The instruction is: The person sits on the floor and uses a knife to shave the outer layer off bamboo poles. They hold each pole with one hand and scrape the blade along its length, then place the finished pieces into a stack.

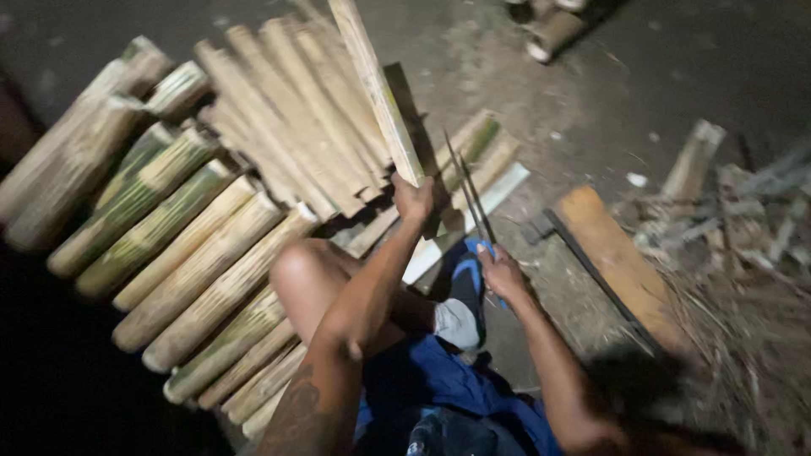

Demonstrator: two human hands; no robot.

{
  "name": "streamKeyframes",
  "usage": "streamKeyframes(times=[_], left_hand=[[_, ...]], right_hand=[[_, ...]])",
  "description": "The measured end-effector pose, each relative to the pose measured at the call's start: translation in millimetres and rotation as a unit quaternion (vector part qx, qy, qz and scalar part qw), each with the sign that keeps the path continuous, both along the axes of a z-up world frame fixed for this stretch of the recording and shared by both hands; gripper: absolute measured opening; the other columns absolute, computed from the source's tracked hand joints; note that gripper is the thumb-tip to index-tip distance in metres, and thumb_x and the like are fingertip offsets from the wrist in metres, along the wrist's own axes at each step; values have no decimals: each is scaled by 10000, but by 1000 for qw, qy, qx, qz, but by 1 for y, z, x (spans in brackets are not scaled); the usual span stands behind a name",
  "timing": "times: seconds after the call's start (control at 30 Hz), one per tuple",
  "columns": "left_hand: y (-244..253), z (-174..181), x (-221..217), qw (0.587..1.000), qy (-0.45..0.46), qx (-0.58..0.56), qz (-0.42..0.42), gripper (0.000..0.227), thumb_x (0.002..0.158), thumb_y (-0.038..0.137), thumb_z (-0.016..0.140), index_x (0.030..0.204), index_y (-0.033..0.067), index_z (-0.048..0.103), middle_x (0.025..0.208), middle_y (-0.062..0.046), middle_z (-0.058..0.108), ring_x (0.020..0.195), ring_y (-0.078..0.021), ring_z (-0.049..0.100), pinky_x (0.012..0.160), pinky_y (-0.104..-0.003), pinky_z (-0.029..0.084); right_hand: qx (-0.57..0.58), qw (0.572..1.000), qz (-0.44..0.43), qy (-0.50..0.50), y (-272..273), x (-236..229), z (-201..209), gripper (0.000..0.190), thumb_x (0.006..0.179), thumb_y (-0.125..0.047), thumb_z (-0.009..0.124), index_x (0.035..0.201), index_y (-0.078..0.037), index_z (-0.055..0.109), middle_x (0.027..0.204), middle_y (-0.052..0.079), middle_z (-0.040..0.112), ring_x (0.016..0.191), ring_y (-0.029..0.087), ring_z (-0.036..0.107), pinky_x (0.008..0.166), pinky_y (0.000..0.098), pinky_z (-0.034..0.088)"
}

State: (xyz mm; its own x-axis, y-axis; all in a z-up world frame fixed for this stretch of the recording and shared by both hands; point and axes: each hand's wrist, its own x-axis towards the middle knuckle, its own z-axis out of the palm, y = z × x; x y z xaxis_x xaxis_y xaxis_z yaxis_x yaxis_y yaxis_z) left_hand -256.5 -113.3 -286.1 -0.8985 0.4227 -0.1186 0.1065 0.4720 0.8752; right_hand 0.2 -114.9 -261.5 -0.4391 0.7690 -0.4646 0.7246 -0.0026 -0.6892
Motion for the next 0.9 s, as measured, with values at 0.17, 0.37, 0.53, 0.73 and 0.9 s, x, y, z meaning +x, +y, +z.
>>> streamKeyframes(times=[0.17, 0.37, 0.53, 0.73, 0.9], left_hand=[[-14, 4, -54, 991, -61, -73, 89, 743, 767, 286, 778, 1330, -24, 405, 1137, -299, 683, 1063, -443, 680, 971, -474, 517], [-35, 22, -142, 978, -54, -134, 153, 910, 768, 337, 805, 1441, -56, 335, 1251, -311, 645, 1188, -442, 638, 1046, -458, 495], [-52, 6, -175, 971, 71, -164, 161, 956, 745, 339, 820, 1479, -10, 317, 1481, -346, 386, 1296, -480, 427, 1029, -511, 385], [-27, -49, -116, 982, 19, -148, -112, 411, 881, 343, 642, 1147, 32, 685, 1108, -248, 715, 1093, -421, 666, 944, -508, 523], [-20, -59, -42, 952, 6, -184, -243, 497, 831, 328, 694, 1218, 23, 636, 1136, -275, 698, 1086, -424, 670, 952, -485, 537]], right_hand=[[17, 998, 56, 18, 3, -39, 18, 485, 989, -522, 503, 1046, -64, 651, 724, 158, 673, 661, 320, 698, 666, 473, 544], [5, 993, 106, 49, 8, -76, 41, 464, 997, -497, 524, 1074, -52, 629, 702, 161, 662, 599, 300, 677, 599, 467, 544], [-39, 994, 96, 45, 11, -78, 39, 469, 987, -488, 527, 1082, -39, 623, 691, 179, 651, 547, 301, 664, 550, 461, 538], [72, 988, 114, 70, 15, -67, 8, 474, 1001, -488, 589, 1097, -26, 641, 749, 175, 682, 605, 297, 678, 586, 434, 544], [-32, 997, 63, 32, 21, -54, 13, 457, 961, -452, 619, 1109, -22, 660, 680, 158, 662, 529, 270, 650, 514, 420, 523]])
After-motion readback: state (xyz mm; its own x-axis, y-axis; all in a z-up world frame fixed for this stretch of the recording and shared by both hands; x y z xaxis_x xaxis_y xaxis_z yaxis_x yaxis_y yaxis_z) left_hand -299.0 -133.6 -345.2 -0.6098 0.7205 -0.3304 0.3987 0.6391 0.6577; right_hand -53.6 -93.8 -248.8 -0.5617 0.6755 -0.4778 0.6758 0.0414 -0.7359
